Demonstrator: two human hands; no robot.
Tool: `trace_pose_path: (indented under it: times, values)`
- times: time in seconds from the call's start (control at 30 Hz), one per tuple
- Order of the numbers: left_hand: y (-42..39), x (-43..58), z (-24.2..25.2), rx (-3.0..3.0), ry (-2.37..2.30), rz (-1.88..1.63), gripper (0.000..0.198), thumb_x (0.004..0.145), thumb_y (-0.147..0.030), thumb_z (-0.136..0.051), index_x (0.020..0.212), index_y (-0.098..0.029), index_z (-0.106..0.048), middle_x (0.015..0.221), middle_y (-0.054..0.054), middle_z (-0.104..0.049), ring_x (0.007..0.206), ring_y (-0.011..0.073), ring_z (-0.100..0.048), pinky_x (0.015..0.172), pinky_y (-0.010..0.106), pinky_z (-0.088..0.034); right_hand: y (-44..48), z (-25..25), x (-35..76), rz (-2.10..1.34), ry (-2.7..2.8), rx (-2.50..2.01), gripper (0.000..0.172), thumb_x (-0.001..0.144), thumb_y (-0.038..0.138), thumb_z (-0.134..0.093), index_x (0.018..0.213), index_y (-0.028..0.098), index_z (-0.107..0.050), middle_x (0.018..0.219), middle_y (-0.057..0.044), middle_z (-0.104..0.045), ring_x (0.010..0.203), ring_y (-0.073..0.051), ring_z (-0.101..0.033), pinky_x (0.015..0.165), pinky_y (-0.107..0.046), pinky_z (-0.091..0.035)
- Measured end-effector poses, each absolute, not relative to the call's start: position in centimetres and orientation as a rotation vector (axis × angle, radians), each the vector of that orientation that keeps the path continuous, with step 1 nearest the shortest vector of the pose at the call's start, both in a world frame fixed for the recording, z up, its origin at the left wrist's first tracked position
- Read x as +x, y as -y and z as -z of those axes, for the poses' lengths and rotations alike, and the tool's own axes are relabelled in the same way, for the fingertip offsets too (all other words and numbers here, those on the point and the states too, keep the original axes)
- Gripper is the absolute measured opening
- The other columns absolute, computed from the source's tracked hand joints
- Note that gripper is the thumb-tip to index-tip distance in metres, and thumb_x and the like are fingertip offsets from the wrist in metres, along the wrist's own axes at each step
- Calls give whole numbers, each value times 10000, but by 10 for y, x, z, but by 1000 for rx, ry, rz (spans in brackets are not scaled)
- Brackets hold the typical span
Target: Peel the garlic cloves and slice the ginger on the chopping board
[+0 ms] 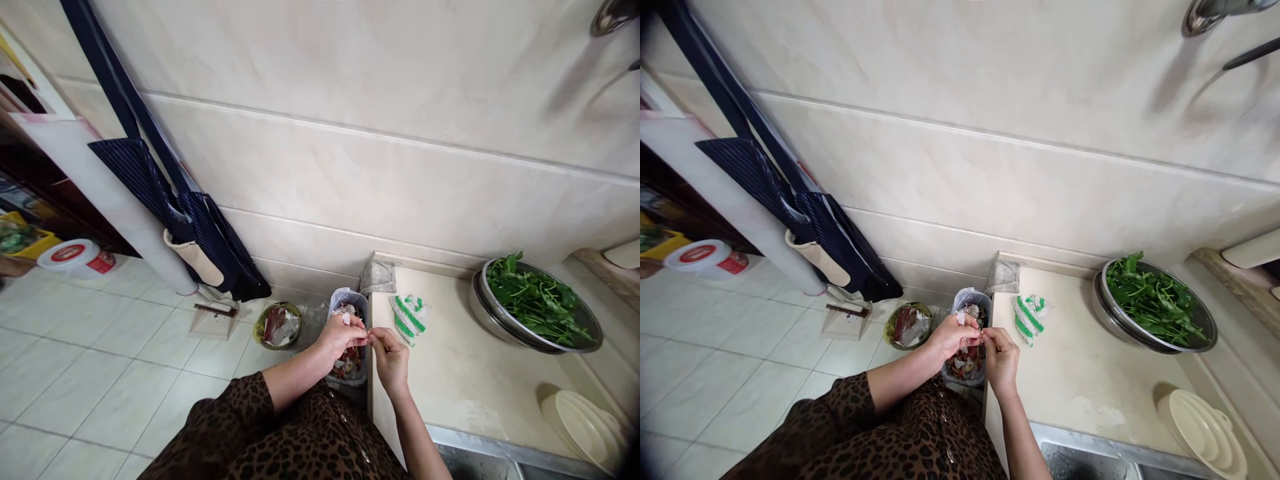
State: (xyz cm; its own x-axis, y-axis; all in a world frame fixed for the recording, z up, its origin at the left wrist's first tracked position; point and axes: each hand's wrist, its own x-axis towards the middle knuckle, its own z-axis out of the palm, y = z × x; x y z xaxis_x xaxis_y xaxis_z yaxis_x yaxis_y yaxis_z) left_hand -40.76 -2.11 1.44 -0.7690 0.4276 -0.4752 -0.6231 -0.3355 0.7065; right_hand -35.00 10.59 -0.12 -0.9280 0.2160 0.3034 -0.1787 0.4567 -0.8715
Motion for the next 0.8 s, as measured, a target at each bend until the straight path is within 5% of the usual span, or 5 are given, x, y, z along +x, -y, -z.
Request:
trace_pose_path:
  times: [0.27,0.43,0.6,0.8]
  values:
    - [22,-410,-12,-209,-1237,-2176,242,463,-131,-724,583,-138,-515,533,-42,-515,481,65,-509,542,210,-429,-93,5,-353,-1679,2229,-110,160,817,321,-568,783,196,-663,765,-43,-646,725,-178,-588,678,-296,-463]
    - [23,-413,-10,-115,-1302,-2161,197,510,-152,-674,584,-153,-492,530,-48,-484,473,68,-471,519,212,-381,-82,9,-355,-2323,1877,-417,286,728,396,-662,936,200,-651,759,-14,-630,534,-106,-488,445,-215,-367]
    - [21,-410,12,74,-1864,-1912,103,585,-123,-585,583,-173,-495,505,-40,-468,465,98,-442,478,217,-308,-85,15,-363,-2579,1537,-550,304,659,393,-731,874,199,-639,628,31,-523,457,-67,-368,365,-182,-225]
    - [29,-412,45,567,-2306,-1409,131,532,-127,-725,511,-184,-609,740,49,-623,841,247,-550,806,364,-375,-106,4,-373,-2745,1388,-481,305,637,351,-765,841,207,-590,699,23,-503,493,-53,-380,349,-143,-196]
